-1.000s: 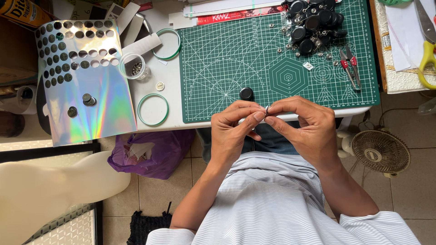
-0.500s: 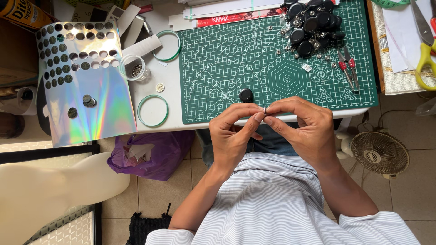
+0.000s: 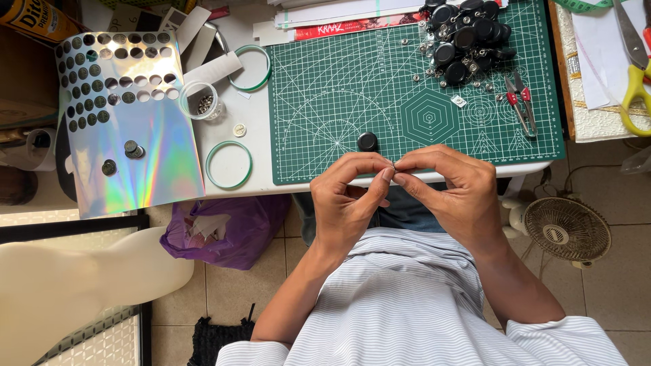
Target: The person assembles small keychains by attaching metal rings to black circular components. They pick up each component, thread a ring through it, and place the finished unit on the cutting mat. The process is repeated for several units.
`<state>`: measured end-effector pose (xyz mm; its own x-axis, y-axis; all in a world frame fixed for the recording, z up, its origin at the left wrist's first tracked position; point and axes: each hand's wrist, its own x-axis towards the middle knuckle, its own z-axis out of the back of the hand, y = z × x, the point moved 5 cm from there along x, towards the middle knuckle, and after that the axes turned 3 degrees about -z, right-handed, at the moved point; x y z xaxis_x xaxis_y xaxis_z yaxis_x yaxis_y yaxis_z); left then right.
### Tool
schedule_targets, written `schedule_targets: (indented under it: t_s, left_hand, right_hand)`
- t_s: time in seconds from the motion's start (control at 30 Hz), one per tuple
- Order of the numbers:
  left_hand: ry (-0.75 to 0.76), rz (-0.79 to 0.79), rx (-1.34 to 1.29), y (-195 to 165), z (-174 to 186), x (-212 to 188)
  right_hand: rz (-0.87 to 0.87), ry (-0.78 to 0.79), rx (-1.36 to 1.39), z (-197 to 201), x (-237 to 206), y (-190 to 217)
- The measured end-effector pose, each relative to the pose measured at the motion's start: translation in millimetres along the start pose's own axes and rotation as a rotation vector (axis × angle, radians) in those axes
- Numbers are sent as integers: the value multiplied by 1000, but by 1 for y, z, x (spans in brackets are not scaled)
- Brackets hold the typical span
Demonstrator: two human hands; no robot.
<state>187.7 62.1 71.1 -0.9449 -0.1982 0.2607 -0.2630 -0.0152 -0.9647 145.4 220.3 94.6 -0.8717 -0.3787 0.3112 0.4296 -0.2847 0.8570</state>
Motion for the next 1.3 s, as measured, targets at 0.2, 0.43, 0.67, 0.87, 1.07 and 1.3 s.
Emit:
schedule_targets:
  t_s: [0.2, 0.43, 0.67, 0.87, 1.07, 1.3]
  left_hand:
    - [-1, -4, 40, 0, -1, 1]
    - [-8, -3, 55, -2, -1, 1]
    - [-6, 29, 28, -3, 1, 1]
    - [-7, 40, 15, -3, 0, 2]
    - [-7, 50, 0, -1, 1, 1]
    - [3, 3, 18, -1, 0, 2]
  right_hand:
    - [4, 19, 8, -1, 0, -1]
    - [-3, 35, 39, -1, -1, -3]
    - [-26, 55, 108, -2, 0, -4]
    - [-49, 60, 141, -1, 0, -6]
    - [-63, 58, 131, -3, 0, -7]
    - [-60, 46, 163, -3, 0, -9]
